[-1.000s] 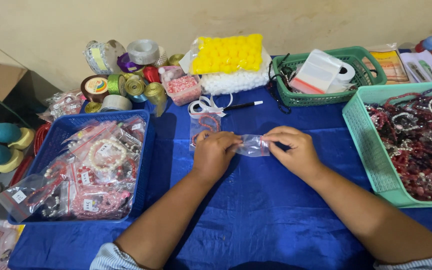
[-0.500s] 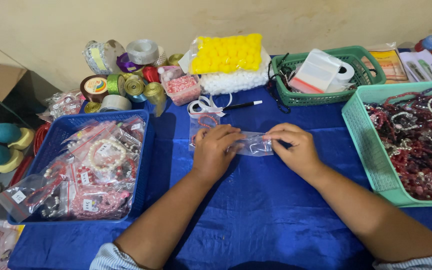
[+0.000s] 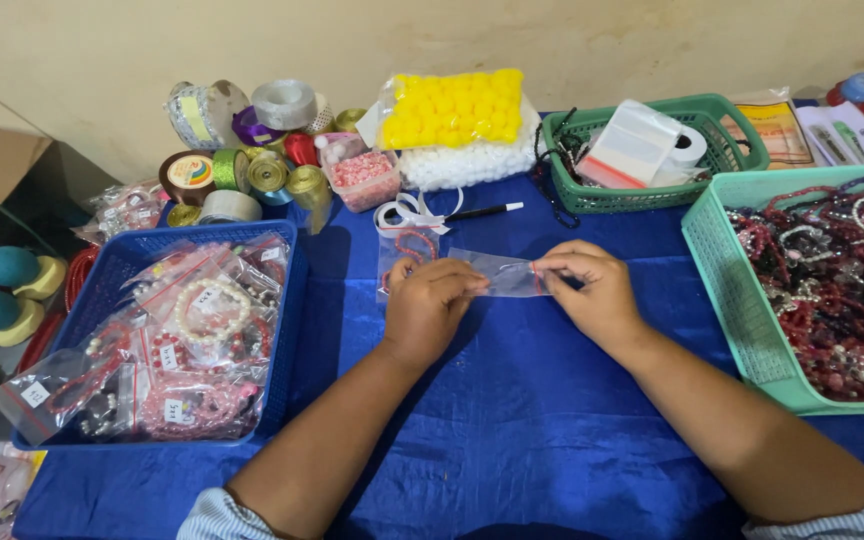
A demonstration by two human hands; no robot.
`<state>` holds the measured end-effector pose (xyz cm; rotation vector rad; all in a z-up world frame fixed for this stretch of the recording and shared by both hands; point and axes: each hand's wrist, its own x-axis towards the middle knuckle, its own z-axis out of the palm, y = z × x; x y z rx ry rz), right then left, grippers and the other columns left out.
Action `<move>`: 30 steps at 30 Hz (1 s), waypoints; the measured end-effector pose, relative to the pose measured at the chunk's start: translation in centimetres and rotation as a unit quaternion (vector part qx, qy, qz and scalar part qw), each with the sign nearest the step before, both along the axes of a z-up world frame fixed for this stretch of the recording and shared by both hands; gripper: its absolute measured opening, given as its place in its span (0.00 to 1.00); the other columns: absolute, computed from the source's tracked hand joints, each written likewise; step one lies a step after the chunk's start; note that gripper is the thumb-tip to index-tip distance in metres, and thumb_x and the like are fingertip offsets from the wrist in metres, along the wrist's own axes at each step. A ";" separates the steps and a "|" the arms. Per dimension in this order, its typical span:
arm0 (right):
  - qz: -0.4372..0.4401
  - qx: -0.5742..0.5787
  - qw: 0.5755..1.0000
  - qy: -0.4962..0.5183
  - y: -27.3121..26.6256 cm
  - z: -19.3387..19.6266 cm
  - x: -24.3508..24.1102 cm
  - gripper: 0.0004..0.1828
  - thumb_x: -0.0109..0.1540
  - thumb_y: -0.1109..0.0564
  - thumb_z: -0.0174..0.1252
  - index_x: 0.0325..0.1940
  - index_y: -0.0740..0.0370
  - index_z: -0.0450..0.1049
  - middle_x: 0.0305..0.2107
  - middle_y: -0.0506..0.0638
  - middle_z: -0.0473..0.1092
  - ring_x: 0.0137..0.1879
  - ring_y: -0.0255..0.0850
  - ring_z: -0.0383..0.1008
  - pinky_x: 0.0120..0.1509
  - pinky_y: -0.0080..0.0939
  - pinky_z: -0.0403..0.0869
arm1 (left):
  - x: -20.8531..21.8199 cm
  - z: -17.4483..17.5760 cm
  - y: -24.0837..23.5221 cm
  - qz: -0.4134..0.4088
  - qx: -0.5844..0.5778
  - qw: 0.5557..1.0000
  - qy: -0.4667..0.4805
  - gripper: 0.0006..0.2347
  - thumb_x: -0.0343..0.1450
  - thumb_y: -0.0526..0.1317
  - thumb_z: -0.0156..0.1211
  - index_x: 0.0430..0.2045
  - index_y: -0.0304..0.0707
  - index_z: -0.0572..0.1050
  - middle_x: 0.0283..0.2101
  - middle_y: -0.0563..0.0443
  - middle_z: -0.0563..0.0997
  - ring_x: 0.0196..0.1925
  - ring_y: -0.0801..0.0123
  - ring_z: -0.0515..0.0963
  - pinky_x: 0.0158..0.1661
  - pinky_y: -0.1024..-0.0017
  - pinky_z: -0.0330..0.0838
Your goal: Packaging handmade bead bracelets into small plastic zip-lock bags.
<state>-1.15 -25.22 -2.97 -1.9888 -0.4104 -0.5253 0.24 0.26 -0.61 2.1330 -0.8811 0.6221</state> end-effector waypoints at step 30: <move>-0.002 -0.042 0.988 -0.146 0.9 2.1 -1.8 0.10 0.56 0.74 0.62 0.36 0.63 0.80 0.40 0.54 0.76 0.51 0.45 0.80 0.57 0.40 0.78 | 2.8 -6.5 -1.5 -0.206 -0.371 0.779 0.461 0.20 0.71 0.29 0.65 0.59 0.25 0.71 0.42 0.44 0.85 0.39 0.74 0.82 0.39 0.76 0.76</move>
